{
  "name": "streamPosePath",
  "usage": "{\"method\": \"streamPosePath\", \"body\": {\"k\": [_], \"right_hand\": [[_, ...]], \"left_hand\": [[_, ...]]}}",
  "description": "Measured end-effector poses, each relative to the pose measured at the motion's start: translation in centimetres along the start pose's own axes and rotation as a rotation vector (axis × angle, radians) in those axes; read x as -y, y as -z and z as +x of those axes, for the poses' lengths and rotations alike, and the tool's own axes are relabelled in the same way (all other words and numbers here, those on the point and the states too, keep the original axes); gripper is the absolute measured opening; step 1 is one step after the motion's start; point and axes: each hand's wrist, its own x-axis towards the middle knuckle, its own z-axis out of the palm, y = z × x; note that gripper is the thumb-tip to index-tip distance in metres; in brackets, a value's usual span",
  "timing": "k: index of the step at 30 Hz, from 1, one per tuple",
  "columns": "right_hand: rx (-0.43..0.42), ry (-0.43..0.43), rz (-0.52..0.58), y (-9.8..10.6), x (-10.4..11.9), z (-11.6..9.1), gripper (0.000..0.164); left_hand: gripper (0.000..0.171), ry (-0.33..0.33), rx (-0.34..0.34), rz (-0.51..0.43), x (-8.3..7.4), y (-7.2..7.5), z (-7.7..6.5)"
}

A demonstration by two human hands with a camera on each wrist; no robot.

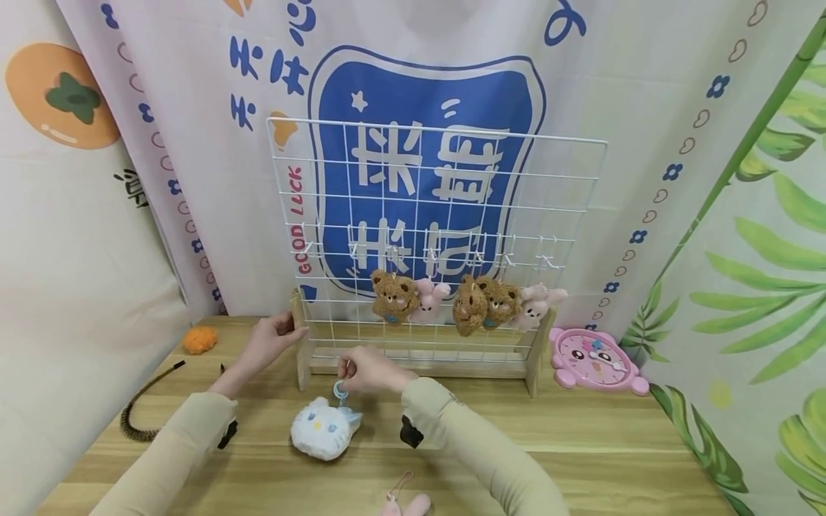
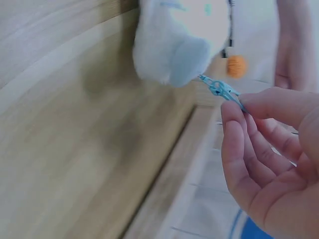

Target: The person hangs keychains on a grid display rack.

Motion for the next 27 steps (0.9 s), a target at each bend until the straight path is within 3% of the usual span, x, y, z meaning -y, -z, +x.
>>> {"method": "streamPosePath", "body": {"k": [12, 23, 27], "right_hand": [[-0.137, 0.123, -0.068, 4.1, 3.3, -2.6, 0.006], [-0.299, 0.131, -0.076, 9.9, 6.7, -3.7, 0.007], [-0.335, 0.163, -0.131, 12.1, 8.6, -3.7, 0.007]], "left_hand": [[0.04, -0.003, 0.008, -0.005, 0.1, 0.0, 0.2], [0.045, -0.005, 0.026, 0.001, 0.2, 0.3, 0.1], [0.043, -0.01, 0.023, 0.003, 0.2, 0.3, 0.0]]}}
